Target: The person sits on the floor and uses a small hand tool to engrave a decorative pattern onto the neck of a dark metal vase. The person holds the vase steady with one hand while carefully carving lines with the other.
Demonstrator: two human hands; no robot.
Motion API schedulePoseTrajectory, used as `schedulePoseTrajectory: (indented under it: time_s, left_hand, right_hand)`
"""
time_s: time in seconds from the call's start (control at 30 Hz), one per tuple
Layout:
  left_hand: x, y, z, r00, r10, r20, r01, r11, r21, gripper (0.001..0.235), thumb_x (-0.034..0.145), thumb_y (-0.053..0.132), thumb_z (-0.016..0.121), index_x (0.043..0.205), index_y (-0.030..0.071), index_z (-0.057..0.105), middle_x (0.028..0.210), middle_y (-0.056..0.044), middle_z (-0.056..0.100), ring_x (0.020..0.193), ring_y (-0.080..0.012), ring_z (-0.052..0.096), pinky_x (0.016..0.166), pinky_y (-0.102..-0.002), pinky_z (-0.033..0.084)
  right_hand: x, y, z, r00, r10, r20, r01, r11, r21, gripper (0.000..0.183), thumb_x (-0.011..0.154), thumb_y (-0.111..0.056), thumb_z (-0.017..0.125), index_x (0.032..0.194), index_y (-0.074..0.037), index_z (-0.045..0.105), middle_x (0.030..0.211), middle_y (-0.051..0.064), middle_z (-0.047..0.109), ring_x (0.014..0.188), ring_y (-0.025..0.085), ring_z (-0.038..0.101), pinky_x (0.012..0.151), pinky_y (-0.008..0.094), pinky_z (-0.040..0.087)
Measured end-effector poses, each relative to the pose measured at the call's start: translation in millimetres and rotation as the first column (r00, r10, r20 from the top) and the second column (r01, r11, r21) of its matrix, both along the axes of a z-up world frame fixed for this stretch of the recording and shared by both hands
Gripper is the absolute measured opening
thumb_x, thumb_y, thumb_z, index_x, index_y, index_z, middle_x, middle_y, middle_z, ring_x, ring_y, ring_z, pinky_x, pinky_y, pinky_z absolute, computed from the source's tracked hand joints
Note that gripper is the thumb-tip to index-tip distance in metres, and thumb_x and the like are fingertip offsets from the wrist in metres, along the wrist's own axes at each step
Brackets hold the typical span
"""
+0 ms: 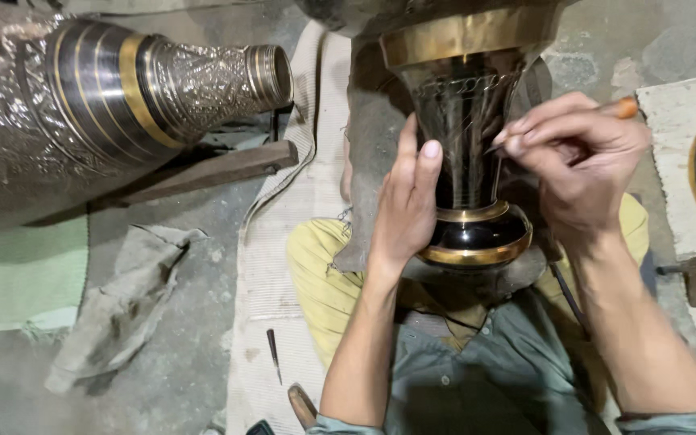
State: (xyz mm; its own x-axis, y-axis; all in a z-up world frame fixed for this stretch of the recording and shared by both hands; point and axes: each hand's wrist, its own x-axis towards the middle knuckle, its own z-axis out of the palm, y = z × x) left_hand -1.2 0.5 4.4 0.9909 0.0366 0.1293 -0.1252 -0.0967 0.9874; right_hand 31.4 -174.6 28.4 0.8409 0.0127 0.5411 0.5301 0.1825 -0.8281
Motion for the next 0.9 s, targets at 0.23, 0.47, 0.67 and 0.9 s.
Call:
schedulePoseTrajectory:
  time_s: [0.23, 0.47, 0.67, 0.9]
  left_hand:
    - [0, 1, -5, 1.0, 0.018, -0.019, -0.016, 0.996, 0.088, 0.068, 0.111, 0.046, 0.035, 0.16, 0.0, 0.033, 0.148, -0.025, 0.059, 0.141, -0.0334, 0.056, 0.118, -0.039, 0.039]
    - [-1, 3, -9, 1.0, 0.011, -0.014, -0.01, 0.994, 0.106, 0.069, 0.111, 0.046, 0.034, 0.159, -0.003, 0.035, 0.15, -0.024, 0.057, 0.141, -0.031, 0.054, 0.119, -0.036, 0.037]
    - [2, 3, -3, 0.999, -0.038, 0.005, 0.038, 0.998, 0.057, 0.074, 0.111, 0.052, 0.034, 0.159, -0.004, 0.032, 0.15, -0.023, 0.057, 0.141, -0.0292, 0.054, 0.119, -0.036, 0.039]
    - [0, 3, -3, 0.999, -0.035, 0.001, 0.035, 0.997, 0.062, 0.077, 0.11, 0.055, 0.033, 0.16, -0.004, 0.033, 0.152, -0.023, 0.056, 0.142, -0.0294, 0.053, 0.12, -0.037, 0.037]
  right_hand:
    - [7, -3, -56, 1.0, 0.005, -0.018, 0.0, 0.969, 0.248, 0.016, 0.102, 0.014, 0.077, 0.097, 0.003, 0.067, 0.106, 0.014, 0.068, 0.093, 0.02, 0.074, 0.086, 0.029, 0.065]
    - [6, 0, -65, 0.999, -0.033, -0.011, 0.035, 0.958, 0.284, 0.017, 0.1, 0.014, 0.078, 0.093, 0.002, 0.069, 0.1, 0.012, 0.07, 0.091, 0.018, 0.074, 0.088, 0.027, 0.065]
    - [14, 2, -67, 1.0, -0.026, 0.0, 0.024, 0.953, 0.302, 0.018, 0.096, 0.013, 0.079, 0.095, -0.003, 0.072, 0.098, 0.01, 0.072, 0.087, 0.013, 0.074, 0.082, 0.022, 0.063]
    - [13, 0, -69, 0.999, -0.048, -0.001, 0.047, 0.97, 0.237, 0.021, 0.096, 0.013, 0.081, 0.088, -0.003, 0.07, 0.097, 0.009, 0.072, 0.085, 0.011, 0.073, 0.078, 0.019, 0.061]
